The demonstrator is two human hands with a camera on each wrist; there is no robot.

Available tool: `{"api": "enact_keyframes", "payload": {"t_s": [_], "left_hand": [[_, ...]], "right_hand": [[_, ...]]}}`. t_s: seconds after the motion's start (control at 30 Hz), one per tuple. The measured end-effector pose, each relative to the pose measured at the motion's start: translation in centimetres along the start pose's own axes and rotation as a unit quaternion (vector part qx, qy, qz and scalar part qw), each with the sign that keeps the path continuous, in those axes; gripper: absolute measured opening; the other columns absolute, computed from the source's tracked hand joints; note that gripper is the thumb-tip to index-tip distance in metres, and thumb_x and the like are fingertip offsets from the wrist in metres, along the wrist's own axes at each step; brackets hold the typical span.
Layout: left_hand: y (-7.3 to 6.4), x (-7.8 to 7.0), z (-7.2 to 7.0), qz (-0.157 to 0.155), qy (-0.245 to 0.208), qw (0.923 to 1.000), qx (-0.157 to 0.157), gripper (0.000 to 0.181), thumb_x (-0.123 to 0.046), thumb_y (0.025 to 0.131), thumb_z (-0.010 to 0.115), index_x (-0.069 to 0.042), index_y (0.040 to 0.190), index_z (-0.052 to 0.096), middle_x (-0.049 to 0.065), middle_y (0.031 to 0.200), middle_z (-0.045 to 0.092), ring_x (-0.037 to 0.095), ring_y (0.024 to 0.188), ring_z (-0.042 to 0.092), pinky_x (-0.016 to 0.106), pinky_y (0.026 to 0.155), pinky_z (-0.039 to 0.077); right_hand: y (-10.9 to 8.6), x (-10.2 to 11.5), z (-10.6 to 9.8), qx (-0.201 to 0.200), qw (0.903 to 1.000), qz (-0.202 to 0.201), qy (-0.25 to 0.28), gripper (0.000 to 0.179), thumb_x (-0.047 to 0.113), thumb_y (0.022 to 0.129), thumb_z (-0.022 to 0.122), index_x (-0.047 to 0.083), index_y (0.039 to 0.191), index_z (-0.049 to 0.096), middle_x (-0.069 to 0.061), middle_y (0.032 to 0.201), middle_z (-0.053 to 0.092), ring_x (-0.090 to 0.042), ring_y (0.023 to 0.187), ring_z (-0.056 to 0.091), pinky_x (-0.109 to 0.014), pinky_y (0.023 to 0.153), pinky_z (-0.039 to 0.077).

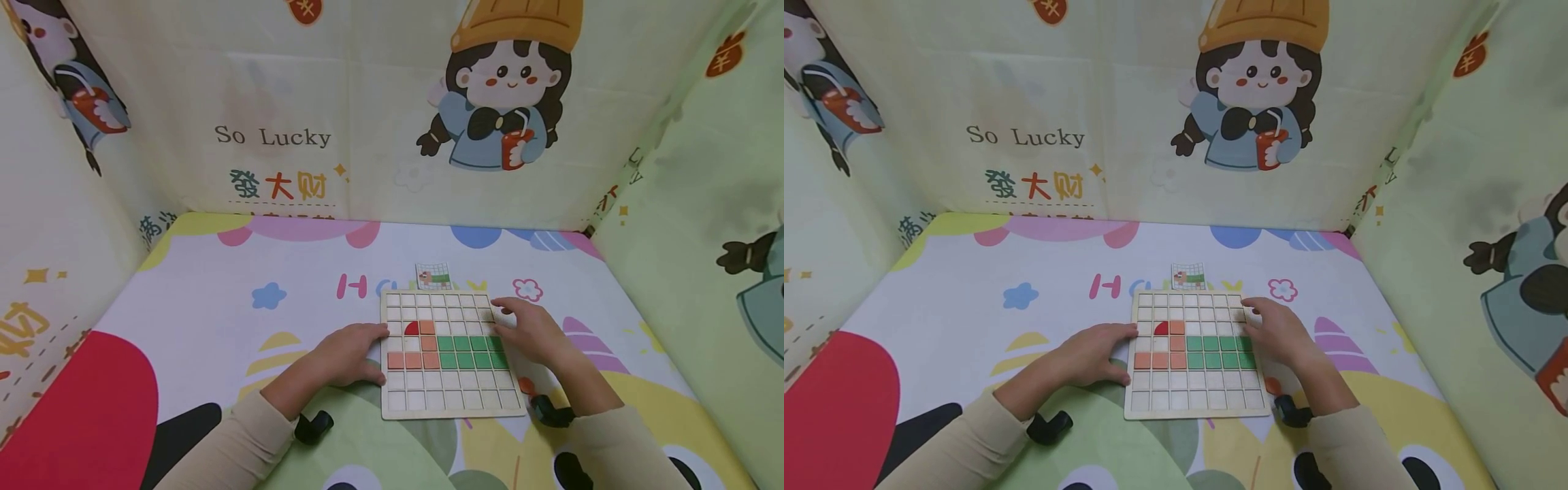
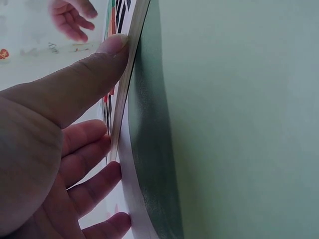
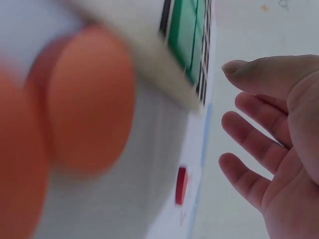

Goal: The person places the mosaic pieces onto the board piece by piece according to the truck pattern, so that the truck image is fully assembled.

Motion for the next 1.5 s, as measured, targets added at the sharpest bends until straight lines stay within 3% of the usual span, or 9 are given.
{"api": "enact_keyframes", "payload": {"t_s": [0.17,0.4,0.6,1.0,1.5], "left_hand": [[0.0,0.1,0.1,-0.003,-0.004,1.0,-0.001,0.076,-0.027,0.076,0.088,-0.005,0.14,0.054,0.012,0.143,0.054,0.033,0.132,0.048,0.048,0.107,0.041],[0.0,0.1,0.1,-0.004,-0.008,1.0,-0.001,0.076,-0.028,0.077,0.088,-0.005,0.141,0.054,0.012,0.143,0.054,0.033,0.132,0.048,0.048,0.107,0.041],[0.0,0.1,0.1,-0.005,-0.004,1.0,0.0,0.076,-0.028,0.077,0.088,-0.006,0.141,0.054,0.012,0.144,0.053,0.033,0.132,0.048,0.048,0.107,0.041],[0.0,-0.1,0.0,-0.007,0.002,1.0,0.003,0.075,-0.028,0.077,0.087,-0.006,0.141,0.054,0.012,0.142,0.054,0.032,0.131,0.049,0.047,0.107,0.041],[0.0,-0.1,0.0,-0.008,0.0,1.0,0.005,0.075,-0.028,0.078,0.087,-0.005,0.141,0.053,0.011,0.144,0.053,0.032,0.132,0.048,0.046,0.107,0.041]], "right_hand": [[-0.5,-1.3,-0.6,-0.005,0.9999,0.001,-0.015,0.046,0.013,0.09,0.069,-0.003,0.132,0.059,-0.022,0.116,0.066,-0.035,0.093,0.06,-0.054,0.082,0.052],[-0.6,-2.7,-0.8,0.013,0.9992,0.034,-0.018,0.046,0.013,0.089,0.068,-0.004,0.132,0.059,-0.022,0.113,0.067,-0.038,0.098,0.059,-0.059,0.091,0.048],[-0.6,-3.4,-0.8,0.019,0.9983,0.045,-0.032,0.044,0.013,0.091,0.068,-0.005,0.13,0.061,-0.019,0.107,0.067,-0.035,0.092,0.056,-0.056,0.087,0.049],[-0.7,-3.7,-0.5,0.03,0.9974,0.057,-0.031,0.042,0.009,0.09,0.069,-0.005,0.129,0.062,-0.016,0.104,0.066,-0.034,0.092,0.055,-0.053,0.085,0.05],[-0.9,-4.0,-0.2,0.043,0.9966,0.065,-0.027,0.037,0.005,0.091,0.067,-0.007,0.126,0.062,-0.021,0.106,0.068,-0.034,0.089,0.06,-0.051,0.082,0.054]]}}
Point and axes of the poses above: each hand's wrist, its own y-axis towards the middle knuckle, its own z-axis out of the palm, x = y × z, the point moved 4 cm from there along y, towards the middle knuckle
